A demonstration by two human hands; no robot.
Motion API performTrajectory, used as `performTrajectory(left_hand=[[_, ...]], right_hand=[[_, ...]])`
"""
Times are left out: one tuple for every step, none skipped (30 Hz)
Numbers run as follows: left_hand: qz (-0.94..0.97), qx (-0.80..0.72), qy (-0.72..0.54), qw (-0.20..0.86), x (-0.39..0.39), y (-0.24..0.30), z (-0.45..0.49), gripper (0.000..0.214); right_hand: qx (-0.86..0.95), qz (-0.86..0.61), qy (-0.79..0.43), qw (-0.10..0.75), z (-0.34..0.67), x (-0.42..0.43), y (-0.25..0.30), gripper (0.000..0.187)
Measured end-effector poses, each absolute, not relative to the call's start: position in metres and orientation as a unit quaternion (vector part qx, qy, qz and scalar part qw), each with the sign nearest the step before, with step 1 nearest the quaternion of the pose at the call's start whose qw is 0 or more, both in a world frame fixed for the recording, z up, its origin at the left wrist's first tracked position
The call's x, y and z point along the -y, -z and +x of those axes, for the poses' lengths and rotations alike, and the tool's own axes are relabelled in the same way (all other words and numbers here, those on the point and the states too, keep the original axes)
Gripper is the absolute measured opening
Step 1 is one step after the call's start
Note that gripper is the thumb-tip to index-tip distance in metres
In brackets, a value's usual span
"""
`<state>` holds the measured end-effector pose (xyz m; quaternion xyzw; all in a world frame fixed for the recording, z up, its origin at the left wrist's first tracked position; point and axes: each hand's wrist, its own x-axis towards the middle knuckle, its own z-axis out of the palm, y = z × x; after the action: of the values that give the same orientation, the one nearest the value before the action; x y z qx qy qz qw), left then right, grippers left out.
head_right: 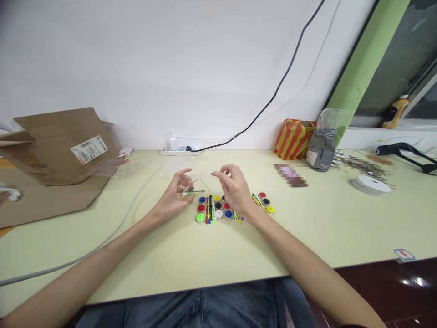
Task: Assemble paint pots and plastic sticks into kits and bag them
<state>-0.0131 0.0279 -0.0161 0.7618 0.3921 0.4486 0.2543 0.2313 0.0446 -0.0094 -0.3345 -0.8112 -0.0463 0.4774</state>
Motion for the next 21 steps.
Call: performTrajectory(left_hand=[[0.772, -0.398, -0.44, 0.23, -0.029, 0.017, -0.015, 0.073], [0.785, -0.403, -0.425, 0.2, -0.03, 0.017, -0.017, 0.074], [0.8, -0.407, -0.407, 0.166, -0.032, 0.018, -0.019, 0.074], [0.814, -0.41, -0.389, 0.134, -0.033, 0.018, -0.021, 0.074], [0.825, -0.411, -0.374, 0.108, -0.034, 0.018, -0.023, 0.074], [0.832, -0.411, -0.363, 0.091, -0.035, 0.019, -0.024, 0.074], [0.835, -0.411, -0.357, 0.08, -0.036, 0.019, -0.025, 0.074], [0.836, -0.412, -0.355, 0.075, -0.037, 0.019, -0.026, 0.074], [0.836, -0.413, -0.354, 0.073, -0.037, 0.019, -0.026, 0.075], [0.837, -0.413, -0.352, 0.071, -0.037, 0.019, -0.026, 0.075], [0.838, -0.413, -0.35, 0.07, -0.038, 0.02, -0.027, 0.075], [0.838, -0.414, -0.35, 0.069, -0.039, 0.02, -0.027, 0.075], [0.837, -0.415, -0.35, 0.069, -0.04, 0.021, -0.028, 0.075], [0.836, -0.417, -0.349, 0.069, -0.041, 0.021, -0.029, 0.076], [0.835, -0.421, -0.348, 0.068, -0.042, 0.022, -0.03, 0.076], [0.834, -0.424, -0.346, 0.067, -0.043, 0.022, -0.031, 0.076], [0.833, -0.427, -0.346, 0.065, -0.043, 0.023, -0.031, 0.076], [0.831, -0.43, -0.346, 0.063, -0.044, 0.023, -0.032, 0.076], [0.829, -0.433, -0.348, 0.06, -0.044, 0.022, -0.032, 0.076], [0.827, -0.436, -0.351, 0.057, -0.044, 0.022, -0.032, 0.076], [0.824, -0.439, -0.354, 0.055, -0.043, 0.022, -0.032, 0.075]], right_hand=[[0.804, -0.363, 0.05, 0.469, 0.236, -0.051, 0.013, 0.036], [0.8, -0.392, 0.055, 0.45, 0.241, -0.059, 0.017, 0.033], [0.8, -0.422, 0.06, 0.423, 0.247, -0.067, 0.021, 0.031], [0.798, -0.452, 0.064, 0.392, 0.253, -0.075, 0.026, 0.028], [0.798, -0.479, 0.066, 0.361, 0.258, -0.083, 0.032, 0.025], [0.795, -0.502, 0.067, 0.332, 0.262, -0.09, 0.037, 0.024], [0.793, -0.521, 0.067, 0.308, 0.266, -0.096, 0.042, 0.024], [0.792, -0.535, 0.068, 0.287, 0.268, -0.1, 0.045, 0.024], [0.791, -0.545, 0.067, 0.27, 0.269, -0.103, 0.047, 0.023], [0.791, -0.552, 0.066, 0.254, 0.27, -0.105, 0.048, 0.022], [0.793, -0.556, 0.063, 0.24, 0.269, -0.105, 0.048, 0.021], [0.796, -0.557, 0.059, 0.227, 0.269, -0.105, 0.047, 0.019], [0.8, -0.558, 0.054, 0.216, 0.268, -0.104, 0.045, 0.018], [0.802, -0.557, 0.048, 0.208, 0.267, -0.103, 0.043, 0.017], [0.804, -0.557, 0.043, 0.205, 0.266, -0.102, 0.041, 0.017], [0.804, -0.556, 0.038, 0.206, 0.265, -0.1, 0.039, 0.017], [0.804, -0.555, 0.033, 0.211, 0.264, -0.099, 0.037, 0.017], [0.804, -0.553, 0.027, 0.22, 0.264, -0.098, 0.036, 0.016], [0.804, -0.547, 0.019, 0.233, 0.263, -0.097, 0.034, 0.015], [0.804, -0.539, 0.011, 0.252, 0.263, -0.095, 0.033, 0.015], [0.802, -0.527, 0.004, 0.279, 0.262, -0.094, 0.031, 0.015]])
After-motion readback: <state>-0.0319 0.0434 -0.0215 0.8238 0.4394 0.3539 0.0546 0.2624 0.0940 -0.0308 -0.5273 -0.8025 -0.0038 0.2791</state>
